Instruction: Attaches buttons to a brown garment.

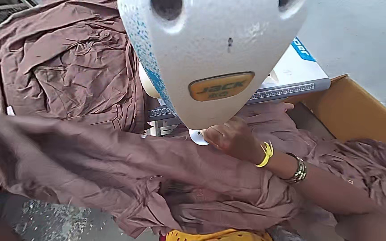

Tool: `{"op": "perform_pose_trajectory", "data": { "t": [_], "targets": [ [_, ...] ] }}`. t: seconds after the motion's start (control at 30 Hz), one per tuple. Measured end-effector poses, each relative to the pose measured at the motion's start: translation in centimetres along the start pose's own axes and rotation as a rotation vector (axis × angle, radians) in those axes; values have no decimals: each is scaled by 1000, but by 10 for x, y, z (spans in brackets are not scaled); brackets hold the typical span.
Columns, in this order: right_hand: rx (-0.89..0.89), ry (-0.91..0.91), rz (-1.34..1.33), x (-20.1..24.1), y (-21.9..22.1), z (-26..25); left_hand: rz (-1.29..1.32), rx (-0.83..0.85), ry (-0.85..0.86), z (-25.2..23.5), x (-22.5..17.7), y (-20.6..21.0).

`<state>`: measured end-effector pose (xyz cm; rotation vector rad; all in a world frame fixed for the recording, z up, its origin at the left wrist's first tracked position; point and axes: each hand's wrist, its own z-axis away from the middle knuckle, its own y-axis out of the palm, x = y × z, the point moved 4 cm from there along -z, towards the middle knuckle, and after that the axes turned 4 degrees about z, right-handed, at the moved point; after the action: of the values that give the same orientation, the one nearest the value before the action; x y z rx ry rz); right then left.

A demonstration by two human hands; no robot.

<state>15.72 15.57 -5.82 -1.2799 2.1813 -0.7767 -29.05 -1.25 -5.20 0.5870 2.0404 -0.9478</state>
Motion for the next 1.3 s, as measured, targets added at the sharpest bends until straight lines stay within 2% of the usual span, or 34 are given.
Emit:
{"op": "perform_pose_trajectory", "data": {
  "t": [0.07, 0.1, 0.17, 0.27, 0.37, 0.47, 0.53, 0.57, 0.67, 0.73, 0.8, 0.83, 0.9, 1.0, 1.17, 1.3],
  "targets": [
    [36, 49, 11, -2, 2, -5, -188, 525, 252, -11, -52, 89],
    [58, 78, -6, -2, 1, -8, -214, 669, 380, 3, -73, 134],
    [90, 146, -53, -3, 0, -12, -79, 847, 503, 58, -99, 204],
    [86, 202, -62, -4, -3, -12, 182, 1028, 502, 133, -121, 256],
    [188, 331, -278, 4, -16, 4, -53, 1173, 497, 178, -127, 270],
    [499, 387, -645, 23, -32, 26, -197, 973, 394, 158, -126, 254],
    [704, 322, -672, 24, -40, 46, -293, 798, 410, 110, -133, 209],
    [742, 323, -654, 18, -41, 58, -376, 719, 431, 86, -129, 183],
    [699, 475, -468, -12, -31, 94, -667, 527, 395, 38, -82, 129],
    [661, 585, -309, -25, -21, 109, -804, 418, 208, 30, -39, 118],
    [604, 640, -249, -24, -18, 111, -878, 337, 51, 31, -14, 113],
    [545, 652, -256, -19, -20, 107, -868, 314, 35, 34, -11, 113],
    [444, 668, -327, -5, -24, 99, -754, 340, 141, 45, -15, 122],
    [401, 603, -438, 18, -17, 87, -595, 431, 231, 63, -23, 146],
    [545, 554, -483, 48, 8, 71, -551, 463, 284, 79, -43, 177],
    [660, 680, -486, 59, 15, 63, -415, 505, 413, 87, -53, 200]
  ]
}}
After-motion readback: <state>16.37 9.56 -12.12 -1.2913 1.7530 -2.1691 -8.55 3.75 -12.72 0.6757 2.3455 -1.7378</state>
